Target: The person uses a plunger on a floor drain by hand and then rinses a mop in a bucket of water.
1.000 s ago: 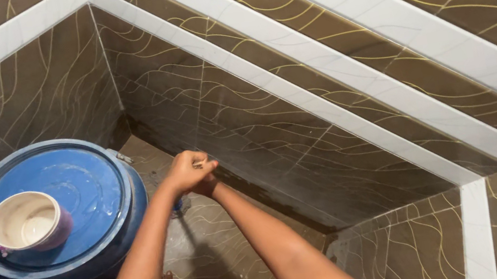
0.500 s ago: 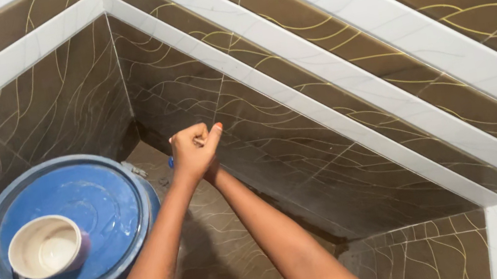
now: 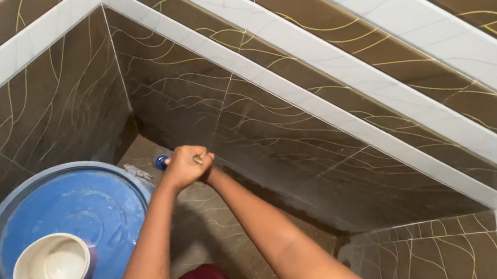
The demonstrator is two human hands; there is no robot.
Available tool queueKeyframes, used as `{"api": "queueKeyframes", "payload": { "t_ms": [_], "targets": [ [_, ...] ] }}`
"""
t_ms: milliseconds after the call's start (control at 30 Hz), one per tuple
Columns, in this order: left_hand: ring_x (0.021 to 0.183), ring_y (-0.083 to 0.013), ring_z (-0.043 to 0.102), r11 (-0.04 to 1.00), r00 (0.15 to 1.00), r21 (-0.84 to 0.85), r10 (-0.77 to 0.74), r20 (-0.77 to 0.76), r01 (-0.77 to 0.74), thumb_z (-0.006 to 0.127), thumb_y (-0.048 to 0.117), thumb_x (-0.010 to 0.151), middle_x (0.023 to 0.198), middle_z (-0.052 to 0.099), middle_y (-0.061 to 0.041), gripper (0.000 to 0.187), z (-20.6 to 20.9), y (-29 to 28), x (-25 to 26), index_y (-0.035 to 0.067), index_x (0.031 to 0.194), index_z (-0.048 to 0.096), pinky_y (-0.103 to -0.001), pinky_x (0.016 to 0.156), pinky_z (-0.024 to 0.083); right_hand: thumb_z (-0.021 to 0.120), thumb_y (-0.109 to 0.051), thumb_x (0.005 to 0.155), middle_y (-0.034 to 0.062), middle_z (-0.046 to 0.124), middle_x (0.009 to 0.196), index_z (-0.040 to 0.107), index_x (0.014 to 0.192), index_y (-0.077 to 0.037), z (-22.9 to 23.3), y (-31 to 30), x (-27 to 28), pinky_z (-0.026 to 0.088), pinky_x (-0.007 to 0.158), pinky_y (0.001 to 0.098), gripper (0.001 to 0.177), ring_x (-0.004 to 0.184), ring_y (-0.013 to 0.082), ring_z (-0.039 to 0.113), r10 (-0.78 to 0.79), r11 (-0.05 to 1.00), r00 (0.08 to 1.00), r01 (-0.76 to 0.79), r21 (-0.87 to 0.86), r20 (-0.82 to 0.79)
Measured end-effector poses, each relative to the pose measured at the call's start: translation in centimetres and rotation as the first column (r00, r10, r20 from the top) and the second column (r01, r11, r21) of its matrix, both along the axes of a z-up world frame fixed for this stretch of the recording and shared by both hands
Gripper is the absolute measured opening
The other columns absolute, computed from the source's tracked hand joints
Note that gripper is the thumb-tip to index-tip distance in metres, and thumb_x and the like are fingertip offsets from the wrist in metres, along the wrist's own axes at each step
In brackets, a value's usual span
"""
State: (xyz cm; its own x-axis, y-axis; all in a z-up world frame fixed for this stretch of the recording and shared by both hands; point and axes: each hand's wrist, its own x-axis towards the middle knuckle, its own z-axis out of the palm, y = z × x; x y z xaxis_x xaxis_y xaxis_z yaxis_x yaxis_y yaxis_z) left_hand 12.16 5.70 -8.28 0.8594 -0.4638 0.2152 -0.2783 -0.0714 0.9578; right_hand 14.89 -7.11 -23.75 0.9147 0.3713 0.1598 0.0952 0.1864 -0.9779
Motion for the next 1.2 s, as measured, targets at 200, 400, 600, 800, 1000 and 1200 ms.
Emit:
{"api": "queueKeyframes", "payload": {
  "t_ms": [200, 400, 600, 800, 1000, 1200],
  "targets": [
    [0.056, -0.0065, 0.039, 0.992, 0.99, 0.123, 0.01, -0.137, 0.007, 0.072, 0.022, 0.088, 0.053, 0.043, -0.002, 0.038, 2.9, 1.5, -1.3, 0.003, 0.06, 0.054, -0.032, 0.048, 0.037, 0.06, -0.012, 0.099, 0.0002, 0.067, 0.119, 0.062, 0.123, -0.012, 0.8, 0.9, 0.2, 0.053, 0.1, 0.0301, 0.024, 0.112, 0.0104, 0.063, 0.124, 0.98, 0.992, -0.123, -0.16, 0.002],
    [0.056, -0.0057, 0.036, 0.997, 0.992, 0.073, 0.011, -0.126, -0.001, 0.072, 0.021, 0.088, 0.055, 0.037, 0.0, 0.042, 2.7, 0.8, -3.5, 0.001, 0.06, 0.048, -0.031, 0.048, 0.034, 0.064, -0.008, 0.1, 0.0006, 0.067, 0.105, 0.066, 0.108, -0.013, 2.7, 0.5, -2.2, 0.057, 0.085, 0.0313, 0.01, 0.097, 0.0112, 0.064, 0.15, 0.986, 0.981, -0.157, -0.052, -0.126],
    [0.055, -0.0044, 0.038, 0.999, 0.984, 0.036, -0.034, -0.176, 0.041, 0.072, 0.02, 0.089, 0.053, 0.041, 0.003, 0.038, 1.6, -1.8, -5.7, 0.002, 0.06, 0.055, -0.028, 0.048, 0.034, 0.06, -0.013, 0.098, 0.0005, 0.07, 0.104, 0.068, 0.103, -0.015, 3.1, -2.5, -5.1, 0.057, 0.086, 0.0295, 0.009, 0.096, 0.0109, 0.066, 0.141, 0.91, 0.985, -0.169, -0.379, -0.101],
    [0.047, -0.0047, 0.046, 0.988, 0.941, -0.052, -0.153, -0.303, 0.144, 0.07, 0.021, 0.092, 0.05, 0.051, 0.003, 0.039, 2.3, -4.0, -8.7, 0.003, 0.06, 0.059, -0.027, 0.043, 0.038, 0.07, -0.014, 0.09, 0.0072, 0.069, 0.098, 0.066, 0.1, -0.008, 2.2, -6.3, -9.5, 0.057, 0.073, 0.0362, 0.012, 0.089, 0.0184, 0.065, 0.039, 0.863, 0.991, 0.031, -0.505, 0.128],
    [0.039, -0.0098, 0.049, 0.978, 0.88, 0.014, -0.179, -0.44, 0.206, 0.069, 0.023, 0.091, 0.048, 0.053, 0.0, 0.039, 4.7, -6.1, -10.5, 0.004, 0.059, 0.055, -0.031, 0.038, 0.037, 0.063, -0.015, 0.089, 0.0023, 0.068, 0.085, 0.065, 0.097, -0.012, 3.2, -8.9, -11.9, 0.056, 0.047, 0.0346, 0.008, 0.066, 0.0194, 0.067, -0.022, 0.933, 0.922, -0.12, -0.339, -0.387],
    [0.056, -0.0034, 0.043, 0.99, 0.967, -0.032, -0.14, -0.213, 0.136, 0.073, 0.02, 0.09, 0.054, 0.048, 0.003, 0.041, 2.0, -5.3, -9.2, 0.004, 0.057, 0.054, -0.027, 0.048, 0.036, 0.067, -0.022, 0.086, 0.0103, 0.069, 0.095, 0.066, 0.103, -0.011, 6.3, -7.9, -12.6, 0.055, 0.063, 0.0413, 0.021, 0.083, 0.0289, 0.067, -0.058, 0.776, 0.987, -0.049, -0.629, -0.148]
  ]
}}
